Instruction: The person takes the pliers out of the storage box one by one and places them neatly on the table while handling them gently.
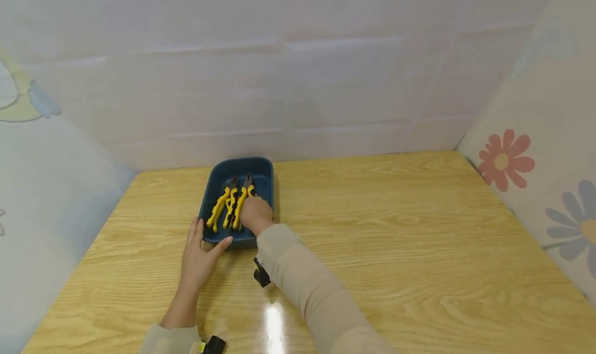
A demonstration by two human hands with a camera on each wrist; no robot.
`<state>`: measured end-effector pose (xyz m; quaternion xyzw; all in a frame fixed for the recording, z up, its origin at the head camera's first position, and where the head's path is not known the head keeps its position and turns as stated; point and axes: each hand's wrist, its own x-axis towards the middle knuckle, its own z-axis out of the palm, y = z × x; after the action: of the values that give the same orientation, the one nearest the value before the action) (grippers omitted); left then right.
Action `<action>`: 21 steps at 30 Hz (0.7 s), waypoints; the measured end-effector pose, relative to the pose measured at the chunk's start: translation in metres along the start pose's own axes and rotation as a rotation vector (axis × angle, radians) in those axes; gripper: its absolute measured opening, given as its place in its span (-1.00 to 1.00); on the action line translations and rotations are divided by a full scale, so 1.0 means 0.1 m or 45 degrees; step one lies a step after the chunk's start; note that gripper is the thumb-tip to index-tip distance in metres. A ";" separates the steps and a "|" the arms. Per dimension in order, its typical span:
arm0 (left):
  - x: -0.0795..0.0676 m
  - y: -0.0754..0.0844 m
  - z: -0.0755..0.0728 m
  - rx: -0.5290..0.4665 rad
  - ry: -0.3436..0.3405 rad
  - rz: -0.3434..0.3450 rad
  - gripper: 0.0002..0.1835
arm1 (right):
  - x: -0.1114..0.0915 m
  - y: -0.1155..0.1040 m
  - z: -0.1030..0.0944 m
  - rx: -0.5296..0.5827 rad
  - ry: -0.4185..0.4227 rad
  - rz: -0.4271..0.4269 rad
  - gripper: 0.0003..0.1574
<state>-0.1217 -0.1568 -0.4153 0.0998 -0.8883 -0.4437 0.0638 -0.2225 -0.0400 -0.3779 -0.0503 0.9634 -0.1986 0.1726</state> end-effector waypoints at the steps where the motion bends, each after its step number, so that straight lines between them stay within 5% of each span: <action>1: 0.00 0.00 0.00 0.000 0.000 0.000 0.06 | 0.00 0.00 0.00 -0.004 -0.004 0.001 -0.72; 13: 0.01 0.00 0.01 0.009 0.010 0.025 0.09 | 0.01 -0.01 0.00 0.008 0.032 0.043 -0.76; 21: 0.00 0.00 0.00 -0.002 0.034 0.030 0.08 | 0.02 -0.01 -0.07 0.141 0.023 0.041 -0.78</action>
<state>-0.1214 -0.1566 -0.4153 0.0953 -0.8881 -0.4423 0.0811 -0.2264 -0.0389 -0.3722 -0.0232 0.9532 -0.2493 0.1697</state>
